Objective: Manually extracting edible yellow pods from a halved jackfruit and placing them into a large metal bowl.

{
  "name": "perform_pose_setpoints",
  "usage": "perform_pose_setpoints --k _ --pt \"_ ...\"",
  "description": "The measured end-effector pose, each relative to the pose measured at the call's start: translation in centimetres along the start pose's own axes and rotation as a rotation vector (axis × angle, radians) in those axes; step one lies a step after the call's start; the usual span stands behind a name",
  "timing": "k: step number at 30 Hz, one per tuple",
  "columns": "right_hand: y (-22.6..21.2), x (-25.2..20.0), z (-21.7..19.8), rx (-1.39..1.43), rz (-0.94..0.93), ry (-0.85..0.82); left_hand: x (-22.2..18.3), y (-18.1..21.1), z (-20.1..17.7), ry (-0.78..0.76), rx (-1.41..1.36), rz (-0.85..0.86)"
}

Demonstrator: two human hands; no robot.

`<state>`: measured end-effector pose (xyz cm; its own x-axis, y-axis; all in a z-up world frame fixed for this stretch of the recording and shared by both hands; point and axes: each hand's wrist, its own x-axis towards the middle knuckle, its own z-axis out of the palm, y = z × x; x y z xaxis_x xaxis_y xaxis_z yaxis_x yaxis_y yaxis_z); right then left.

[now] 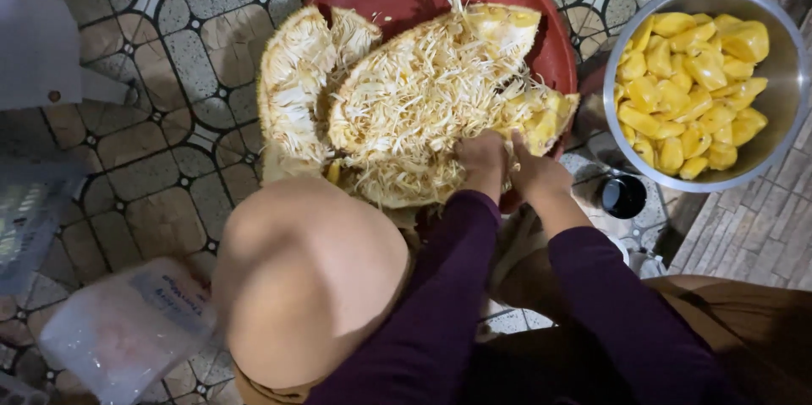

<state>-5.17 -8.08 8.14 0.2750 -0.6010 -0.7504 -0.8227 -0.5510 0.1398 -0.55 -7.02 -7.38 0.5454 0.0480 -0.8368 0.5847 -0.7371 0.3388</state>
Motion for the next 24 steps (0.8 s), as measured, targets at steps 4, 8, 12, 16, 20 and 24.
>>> perform_pose_setpoints --k 4,8,12,16,20,24 --pt "-0.2 -0.6 -0.3 -0.032 -0.015 -0.059 -4.8 2.9 -6.0 -0.053 0.027 -0.056" --pt "-0.5 -1.2 -0.4 -0.039 0.03 -0.112 0.8 1.1 -5.9 -0.171 0.588 0.474" --pt "-1.1 -2.1 -0.9 -0.007 0.092 -0.173 1.9 0.4 -7.1 -0.288 0.819 0.69" --pt "-0.7 -2.0 -1.3 0.005 0.055 -0.199 2.6 -0.4 -7.6 -0.325 0.799 0.756" --pt "0.1 -0.1 -0.1 0.005 0.026 -0.178 -1.2 -0.3 -11.1 -0.438 0.685 0.709" --pt "-0.1 -2.5 -2.2 0.133 -0.059 -0.158 -7.2 1.2 -15.1 -0.499 0.483 0.542"
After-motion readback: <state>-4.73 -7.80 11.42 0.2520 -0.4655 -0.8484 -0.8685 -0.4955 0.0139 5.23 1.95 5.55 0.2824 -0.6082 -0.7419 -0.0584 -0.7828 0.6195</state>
